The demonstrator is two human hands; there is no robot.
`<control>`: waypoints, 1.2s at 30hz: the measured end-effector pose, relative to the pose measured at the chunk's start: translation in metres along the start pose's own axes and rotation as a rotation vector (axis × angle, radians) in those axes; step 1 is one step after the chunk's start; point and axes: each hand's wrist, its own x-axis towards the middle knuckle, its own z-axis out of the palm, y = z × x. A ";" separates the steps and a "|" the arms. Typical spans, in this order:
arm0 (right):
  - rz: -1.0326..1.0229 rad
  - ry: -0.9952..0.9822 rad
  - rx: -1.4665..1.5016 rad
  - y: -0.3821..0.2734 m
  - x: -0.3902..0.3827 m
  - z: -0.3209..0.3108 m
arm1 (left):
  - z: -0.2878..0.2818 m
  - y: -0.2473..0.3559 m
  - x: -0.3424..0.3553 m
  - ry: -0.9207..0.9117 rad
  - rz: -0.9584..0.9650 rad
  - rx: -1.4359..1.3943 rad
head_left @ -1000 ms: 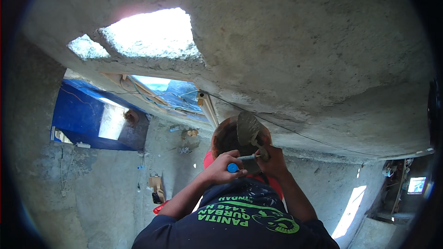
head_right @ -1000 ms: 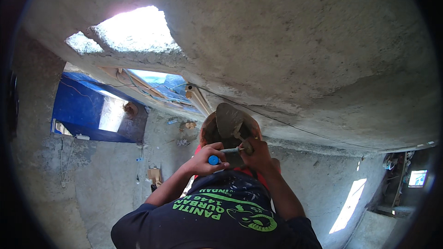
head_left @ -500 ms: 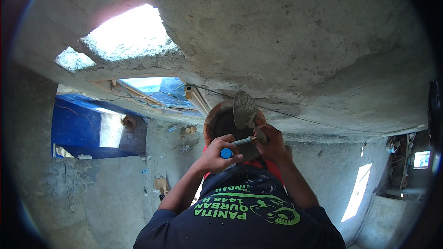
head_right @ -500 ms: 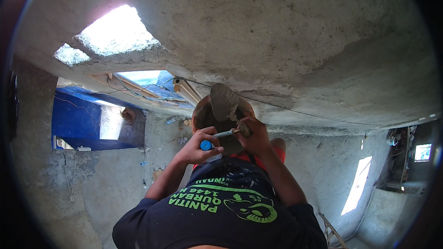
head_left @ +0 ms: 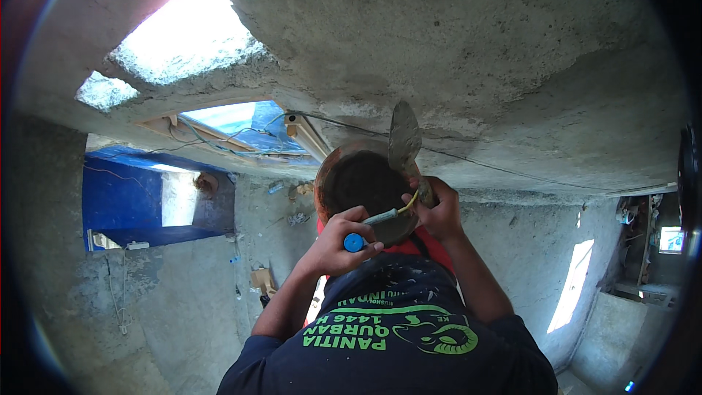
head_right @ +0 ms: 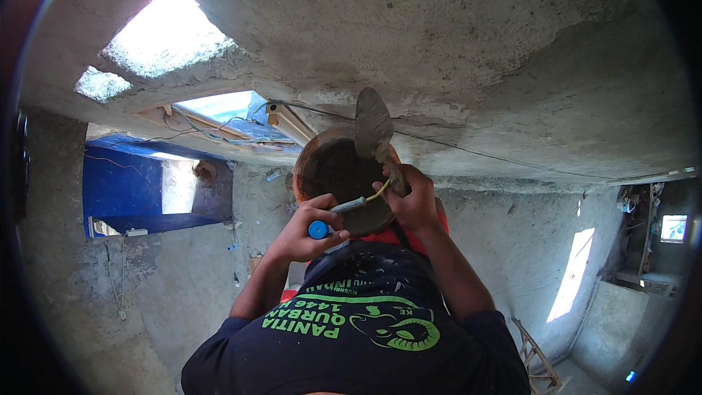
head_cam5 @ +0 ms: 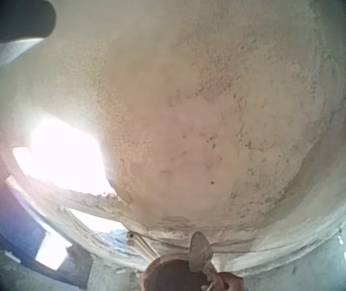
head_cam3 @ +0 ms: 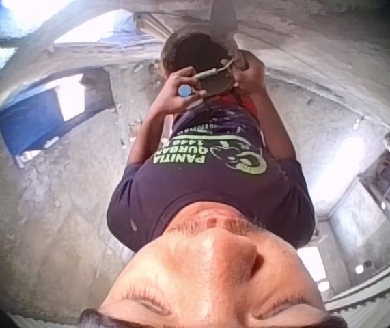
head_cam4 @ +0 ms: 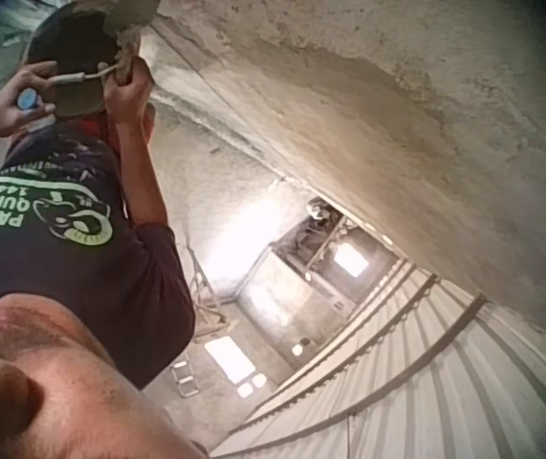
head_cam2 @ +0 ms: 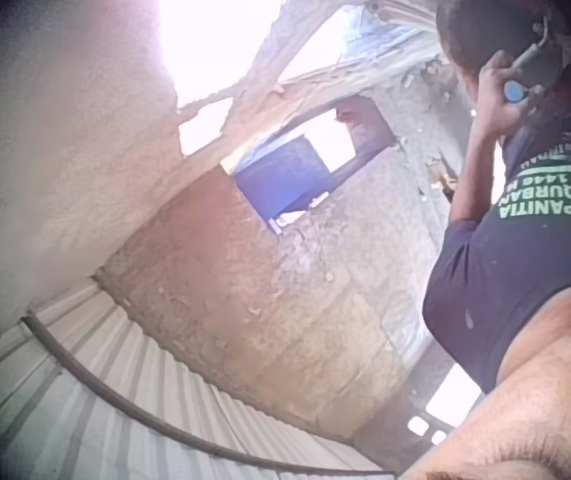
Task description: Applying mortar to a concrete wall using a trowel to patch cracks and holes.
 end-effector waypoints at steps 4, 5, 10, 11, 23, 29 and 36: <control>-0.152 0.081 -0.076 -0.019 0.012 -0.001 | -0.017 0.008 0.010 -0.006 -0.033 -0.025; -0.180 0.120 -0.121 -0.031 0.015 0.000 | -0.023 0.012 0.014 0.002 -0.042 -0.059; -0.229 0.065 -0.124 -0.082 0.026 -0.002 | -0.060 0.057 0.019 -0.016 0.029 0.019; -0.242 0.053 -0.095 -0.086 0.028 -0.003 | -0.061 0.060 0.017 -0.017 0.033 0.025; -0.163 0.070 0.015 -0.042 -0.013 -0.008 | -0.024 0.054 -0.007 -0.121 0.014 0.031; -0.052 0.089 0.127 -0.023 -0.030 -0.016 | -0.015 0.051 -0.004 -0.173 0.089 0.055; 0.102 0.092 0.127 -0.012 -0.041 -0.032 | -0.009 0.051 0.003 -0.229 0.137 0.099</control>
